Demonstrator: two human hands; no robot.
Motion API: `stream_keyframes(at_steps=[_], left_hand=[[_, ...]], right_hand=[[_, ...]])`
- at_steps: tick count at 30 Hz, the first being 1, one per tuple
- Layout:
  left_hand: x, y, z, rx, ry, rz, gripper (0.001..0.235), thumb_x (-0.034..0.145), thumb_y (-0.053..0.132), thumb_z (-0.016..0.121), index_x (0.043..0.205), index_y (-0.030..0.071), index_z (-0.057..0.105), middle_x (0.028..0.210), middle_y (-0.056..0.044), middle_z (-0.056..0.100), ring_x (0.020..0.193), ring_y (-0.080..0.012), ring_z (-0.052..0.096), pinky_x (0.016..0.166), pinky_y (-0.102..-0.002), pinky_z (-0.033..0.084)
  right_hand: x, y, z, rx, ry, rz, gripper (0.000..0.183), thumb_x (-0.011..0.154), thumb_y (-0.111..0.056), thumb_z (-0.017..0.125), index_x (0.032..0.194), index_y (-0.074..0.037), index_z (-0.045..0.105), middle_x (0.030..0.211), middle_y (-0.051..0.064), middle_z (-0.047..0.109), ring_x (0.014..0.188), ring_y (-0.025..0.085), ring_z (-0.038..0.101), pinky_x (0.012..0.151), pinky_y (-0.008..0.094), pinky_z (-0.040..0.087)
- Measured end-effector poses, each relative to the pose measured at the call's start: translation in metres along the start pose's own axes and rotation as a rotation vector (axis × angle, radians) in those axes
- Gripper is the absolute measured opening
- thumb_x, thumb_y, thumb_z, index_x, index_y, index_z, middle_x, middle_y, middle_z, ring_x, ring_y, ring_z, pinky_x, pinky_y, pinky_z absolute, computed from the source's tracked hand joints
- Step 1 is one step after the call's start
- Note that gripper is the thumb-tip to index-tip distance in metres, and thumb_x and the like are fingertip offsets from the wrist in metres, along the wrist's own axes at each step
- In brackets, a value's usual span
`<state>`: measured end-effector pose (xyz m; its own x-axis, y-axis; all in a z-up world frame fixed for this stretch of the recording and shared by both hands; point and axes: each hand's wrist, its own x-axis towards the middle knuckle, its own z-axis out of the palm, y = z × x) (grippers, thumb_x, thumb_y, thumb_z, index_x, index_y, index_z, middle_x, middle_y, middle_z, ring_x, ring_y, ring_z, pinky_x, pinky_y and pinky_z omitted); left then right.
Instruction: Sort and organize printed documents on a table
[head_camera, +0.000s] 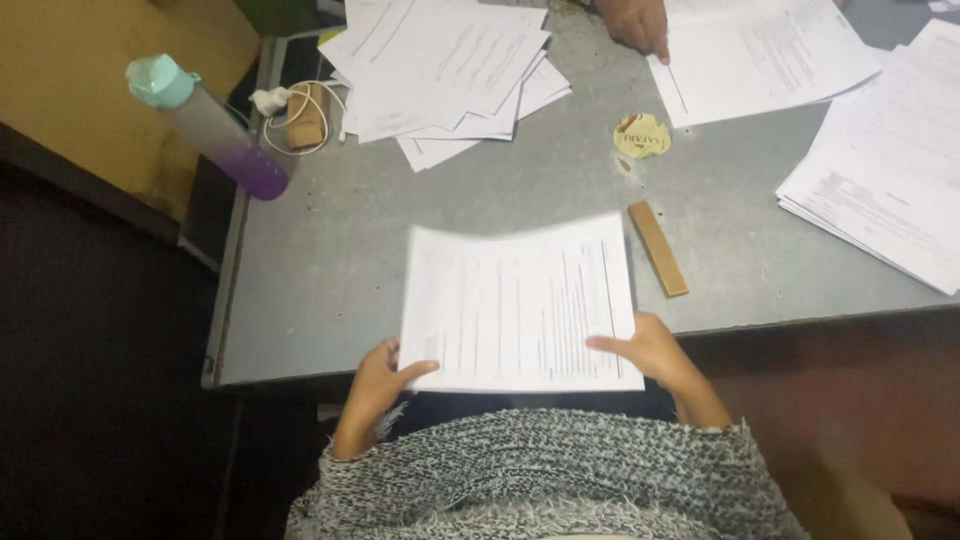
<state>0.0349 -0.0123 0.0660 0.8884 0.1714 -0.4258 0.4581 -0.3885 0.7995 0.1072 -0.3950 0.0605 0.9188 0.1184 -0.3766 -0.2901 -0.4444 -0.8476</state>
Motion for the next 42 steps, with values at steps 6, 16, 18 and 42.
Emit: stream_keyframes(at_steps=[6, 16, 18, 42], left_hand=[[0.014, -0.041, 0.014, -0.321, 0.007, -0.145, 0.063, 0.083, 0.026, 0.088, 0.131, -0.006, 0.063, 0.103, -0.028, 0.075, 0.087, -0.0325, 0.076, 0.069, -0.042, 0.066], [-0.06, 0.018, 0.042, -0.727, 0.051, -0.406, 0.067, 0.089, 0.034, 0.061, 0.142, -0.007, 0.054, 0.129, -0.029, 0.069, 0.111, -0.0369, 0.069, 0.103, -0.042, 0.057], [-0.032, -0.036, 0.055, -0.787, 0.056, -0.319, 0.066, 0.089, 0.031, 0.062, 0.14, -0.009, 0.054, 0.126, -0.03, 0.069, 0.107, -0.0407, 0.07, 0.099, -0.047, 0.058], [0.005, -0.083, 0.101, -1.009, -0.166, 0.014, 0.05, 0.106, 0.018, 0.059, 0.134, -0.021, 0.046, 0.113, -0.041, 0.065, 0.096, -0.0468, 0.07, 0.083, -0.049, 0.063]], right_hand=[[-0.023, 0.01, 0.002, 0.211, 0.032, 0.131, 0.048, 0.069, -0.012, 0.095, 0.106, 0.013, 0.075, 0.089, 0.027, 0.077, 0.081, 0.032, 0.073, 0.068, 0.042, 0.057], [-0.01, 0.023, -0.002, 0.087, -0.067, 0.266, 0.063, 0.072, -0.022, 0.087, 0.131, -0.007, 0.072, 0.128, 0.012, 0.076, 0.111, 0.026, 0.075, 0.096, 0.039, 0.06], [-0.021, -0.006, -0.011, -0.032, -0.073, 0.272, 0.051, 0.081, -0.024, 0.079, 0.129, -0.009, 0.071, 0.126, 0.011, 0.077, 0.11, 0.026, 0.076, 0.09, 0.039, 0.064], [-0.016, -0.069, 0.113, -0.382, -0.03, -0.802, 0.032, 0.096, -0.019, 0.053, 0.118, -0.013, 0.077, 0.108, 0.013, 0.076, 0.111, 0.038, 0.063, 0.102, 0.049, 0.049]])
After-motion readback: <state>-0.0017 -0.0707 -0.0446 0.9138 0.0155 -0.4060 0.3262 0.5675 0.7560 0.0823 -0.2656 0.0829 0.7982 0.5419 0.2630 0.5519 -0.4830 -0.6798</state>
